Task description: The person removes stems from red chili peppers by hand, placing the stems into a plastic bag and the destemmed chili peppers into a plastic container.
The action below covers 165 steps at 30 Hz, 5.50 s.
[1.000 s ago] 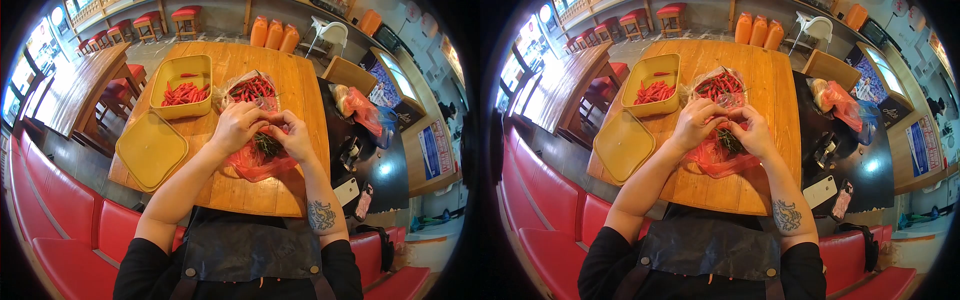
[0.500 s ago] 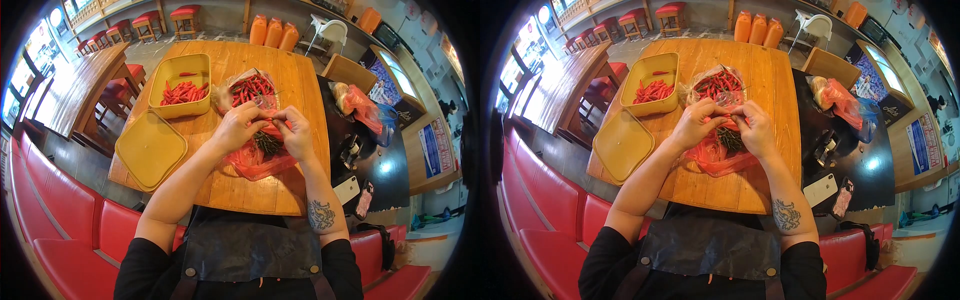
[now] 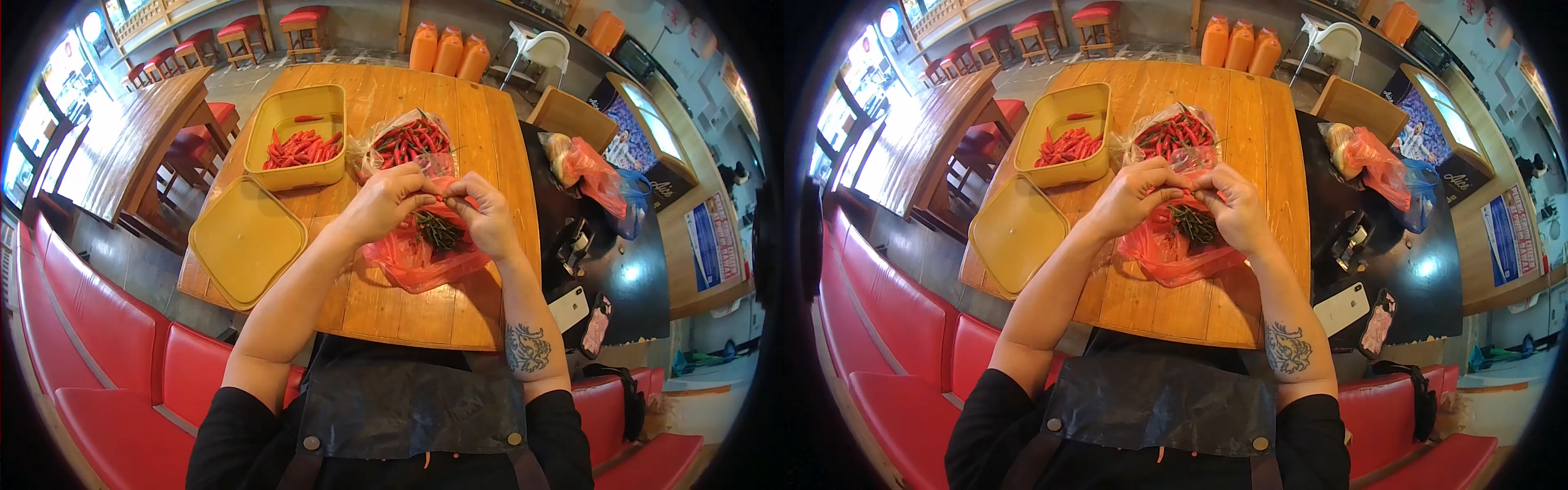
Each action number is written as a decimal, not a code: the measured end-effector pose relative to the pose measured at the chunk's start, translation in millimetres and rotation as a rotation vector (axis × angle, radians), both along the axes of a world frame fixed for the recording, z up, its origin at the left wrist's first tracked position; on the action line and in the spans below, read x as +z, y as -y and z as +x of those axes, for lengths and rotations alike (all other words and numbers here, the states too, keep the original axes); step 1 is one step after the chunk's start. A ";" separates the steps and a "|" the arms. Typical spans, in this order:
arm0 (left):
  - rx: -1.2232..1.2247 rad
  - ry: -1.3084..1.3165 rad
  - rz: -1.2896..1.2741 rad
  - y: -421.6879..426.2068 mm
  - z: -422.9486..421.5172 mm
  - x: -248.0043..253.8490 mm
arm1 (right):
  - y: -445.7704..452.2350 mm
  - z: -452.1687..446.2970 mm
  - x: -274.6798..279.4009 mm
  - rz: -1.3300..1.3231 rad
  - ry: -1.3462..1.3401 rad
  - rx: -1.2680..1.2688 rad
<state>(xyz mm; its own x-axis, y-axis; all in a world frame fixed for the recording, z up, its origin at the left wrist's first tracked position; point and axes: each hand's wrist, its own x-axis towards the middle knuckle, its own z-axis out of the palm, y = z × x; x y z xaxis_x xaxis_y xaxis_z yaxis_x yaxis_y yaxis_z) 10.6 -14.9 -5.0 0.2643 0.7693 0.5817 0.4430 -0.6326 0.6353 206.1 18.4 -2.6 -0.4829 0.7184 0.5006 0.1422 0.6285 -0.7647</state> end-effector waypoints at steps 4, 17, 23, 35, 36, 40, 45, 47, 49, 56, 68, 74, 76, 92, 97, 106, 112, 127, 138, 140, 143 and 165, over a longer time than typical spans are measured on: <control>0.118 0.051 0.011 0.5 -16.2 16.2 | 0.2 0.9 -1.1 -0.029 0.010 0.008; 0.902 -0.174 0.088 -25.0 -112.0 -3.5 | 5.4 -6.2 -3.6 0.392 0.250 -0.127; 1.167 -0.420 0.270 -19.9 -100.5 -2.8 | 2.1 -5.8 -6.9 0.450 0.289 -0.145; 0.515 -0.585 0.110 -37.0 -16.8 -32.7 | 2.9 -6.9 -6.3 0.491 0.331 -0.130; 0.503 -0.615 0.078 -36.5 -17.6 -31.8 | 3.5 -7.1 -5.6 0.503 0.331 -0.128; 0.488 -0.589 0.011 -39.6 -21.0 -32.3 | 6.0 -8.1 -5.3 0.524 0.344 -0.126; 0.482 -0.322 0.048 -46.2 -23.5 -35.4 | 5.1 -7.2 -7.0 0.474 0.346 -0.142; 0.495 -0.187 0.029 -43.9 -24.1 -31.3 | 5.1 -7.3 -7.1 0.474 0.352 -0.144; 0.506 -0.049 0.010 -42.7 -25.0 -24.9 | 4.3 -7.5 -7.0 0.477 0.360 -0.147; 0.225 0.192 -0.198 -22.2 -9.4 -9.3 | 11.1 -14.1 2.5 0.415 0.116 -0.269; 0.061 0.250 -0.416 3.4 7.4 8.9 | -0.9 -4.2 -1.2 0.573 0.213 -0.282; 0.027 0.257 -0.298 3.5 8.1 5.4 | -3.2 -2.7 -0.8 0.570 0.206 -0.259; 0.037 0.202 -0.215 3.6 8.8 5.5 | -1.9 -3.5 -0.4 0.581 0.210 -0.257; 0.245 0.084 0.124 2.0 19.6 -7.2 | 1.1 -7.8 -3.1 0.464 0.140 -0.293; 0.307 0.069 0.152 1.5 23.3 -10.7 | 0.6 -10.1 -6.4 0.434 0.121 -0.316; 0.377 0.006 0.311 -3.9 -0.7 4.7 | -0.2 -6.9 -4.6 0.362 0.031 -0.325; 0.913 -0.211 0.208 -13.6 -84.4 13.9 | -4.3 -1.9 -5.6 0.436 0.182 -0.304; 0.612 -0.624 0.079 -33.9 -15.0 -32.4 | 4.7 -5.5 -12.5 0.422 0.490 -0.141; 0.619 -0.413 -0.082 -37.1 -24.7 -32.9 | 4.9 -7.1 -12.5 0.442 0.420 -0.197; 0.649 -0.275 -0.143 -35.6 -22.2 -27.1 | 3.6 -6.7 -13.6 0.457 0.408 -0.197; 0.591 0.052 -0.199 -31.9 -20.9 -15.3 | 3.3 -6.4 -11.3 0.462 0.392 -0.205; 0.097 -0.020 0.060 3.3 6.5 7.4 | 1.5 -4.7 -1.6 0.583 0.158 -0.311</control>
<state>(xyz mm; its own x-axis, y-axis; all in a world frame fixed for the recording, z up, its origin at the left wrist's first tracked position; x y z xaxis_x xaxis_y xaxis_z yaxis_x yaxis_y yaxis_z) 17.1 -18.1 2.4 0.2020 0.7558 0.6228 0.5161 -0.6226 0.5882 201.4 16.8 -4.2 -0.3969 0.4696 0.7886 0.4651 0.8436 -0.2683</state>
